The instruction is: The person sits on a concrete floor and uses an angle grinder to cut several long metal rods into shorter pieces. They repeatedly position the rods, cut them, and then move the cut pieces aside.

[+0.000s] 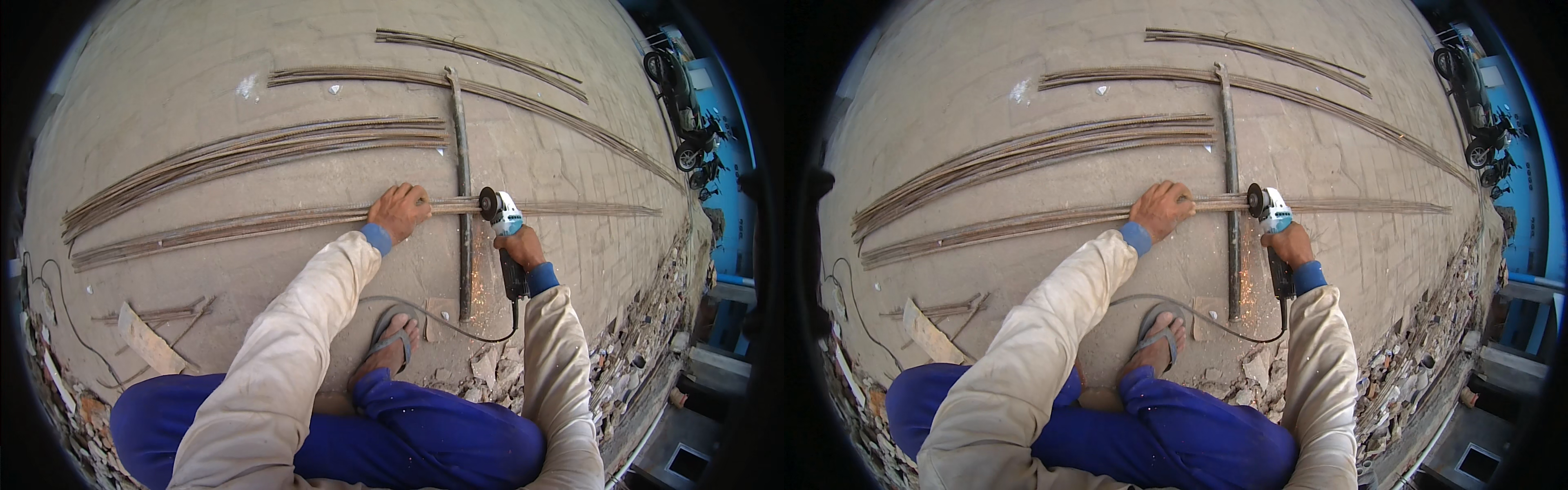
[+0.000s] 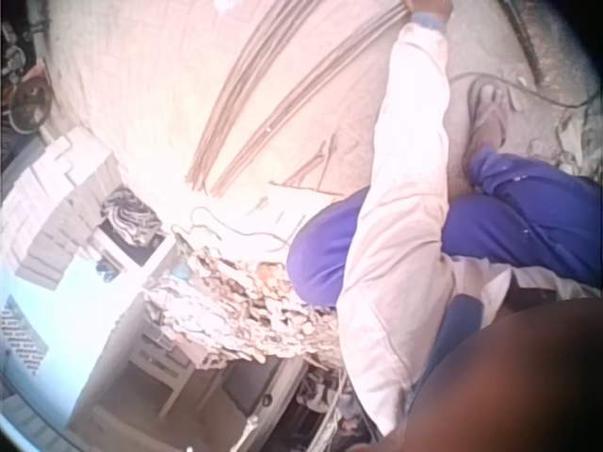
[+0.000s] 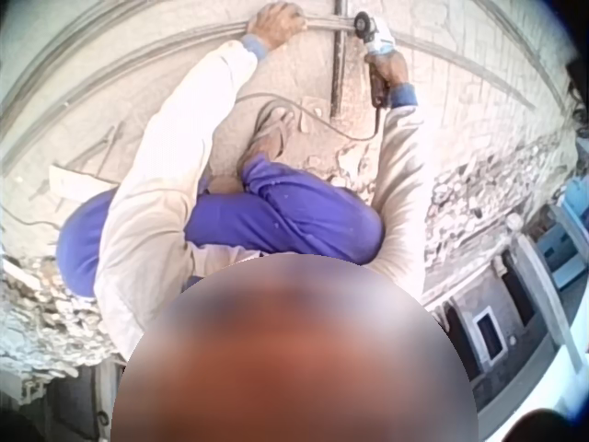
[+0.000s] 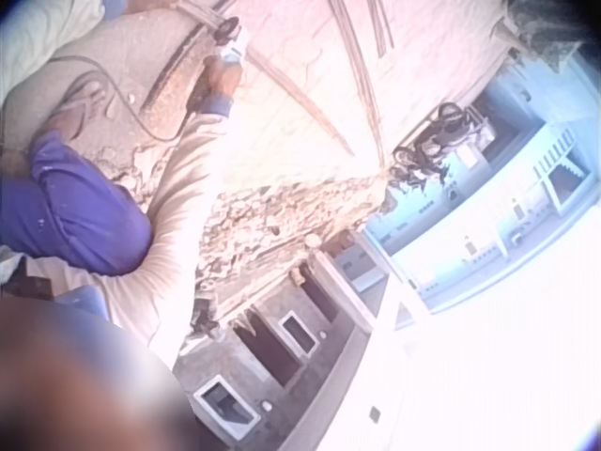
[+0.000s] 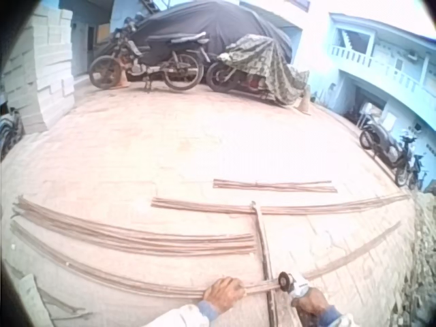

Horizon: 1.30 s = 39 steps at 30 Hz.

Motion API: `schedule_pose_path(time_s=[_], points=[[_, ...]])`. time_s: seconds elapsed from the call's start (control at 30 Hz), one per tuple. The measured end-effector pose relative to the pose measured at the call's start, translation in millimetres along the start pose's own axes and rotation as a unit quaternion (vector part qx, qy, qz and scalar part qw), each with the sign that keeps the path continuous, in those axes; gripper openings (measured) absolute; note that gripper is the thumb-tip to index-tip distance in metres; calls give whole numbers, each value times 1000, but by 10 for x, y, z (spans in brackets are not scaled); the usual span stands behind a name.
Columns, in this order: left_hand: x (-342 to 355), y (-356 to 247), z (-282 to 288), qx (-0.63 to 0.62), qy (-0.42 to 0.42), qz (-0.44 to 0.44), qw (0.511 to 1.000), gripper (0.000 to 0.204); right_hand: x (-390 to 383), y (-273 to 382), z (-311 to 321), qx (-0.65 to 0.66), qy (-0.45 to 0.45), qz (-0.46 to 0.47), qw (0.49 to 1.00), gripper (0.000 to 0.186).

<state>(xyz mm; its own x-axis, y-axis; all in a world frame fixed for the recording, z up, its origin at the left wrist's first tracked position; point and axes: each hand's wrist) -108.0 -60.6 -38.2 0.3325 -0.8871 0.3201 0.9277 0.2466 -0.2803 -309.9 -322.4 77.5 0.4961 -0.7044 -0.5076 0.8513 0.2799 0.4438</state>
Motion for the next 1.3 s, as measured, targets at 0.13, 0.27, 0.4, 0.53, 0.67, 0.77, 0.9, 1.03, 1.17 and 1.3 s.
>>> schedule_pose_path(time_s=[0.13, 0.27, 0.4, 0.53, 0.67, 0.77, 0.9, 1.03, 1.17, 1.3], points=[[24, 20, 11, -12, 15, -7, 1000, 14, -5, 32, 10, 8, 8, 9, 1000, 50], [12, 11, -2, -12, 10, -2, 1000, 14, -25, 6, 3, 1, 18, -3, 1000, 48], [10, 24, -57, -13, -4, -1, 1000, 14, -56, -81, 7, 8, 35, -30, 999, 48], [-15, 28, -114, -9, -25, -9, 1000, 16, -106, -158, -56, -54, 10, 20, 998, 51], [-33, 39, -110, -24, -38, -3, 999, 16, -187, -164, -110, -22, 3, 14, 1000, 53], [-12, 41, -81, -28, -19, -1, 999, 16, -175, -102, -26, -8, -6, 18, 1000, 53], [1, 18, -37, -23, 2, 1, 1000, 16, -76, 10, 57, 4, -6, 9, 1000, 51], [-11, 14, -25, -25, -2, 7, 1000, 15, -29, 47, 61, 15, -1, -1, 1000, 51], [-14, 28, -44, -26, 4, 6, 1000, 15, -37, 41, 58, 5, 6, 12, 1000, 51], [-32, 21, -59, -21, 13, 1, 1000, 15, -85, 41, 32, 10, 3, 5, 1000, 51]])
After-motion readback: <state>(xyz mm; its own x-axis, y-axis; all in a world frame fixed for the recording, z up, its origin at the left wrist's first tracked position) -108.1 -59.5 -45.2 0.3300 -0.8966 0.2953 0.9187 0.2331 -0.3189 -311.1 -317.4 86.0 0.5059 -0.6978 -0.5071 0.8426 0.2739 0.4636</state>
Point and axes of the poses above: each hand's wrist, its own x-axis towards the middle knuckle, its own z-axis out of the back of the hand, y = z × x, and after that the axes turned 14 degrees about x, right-handed
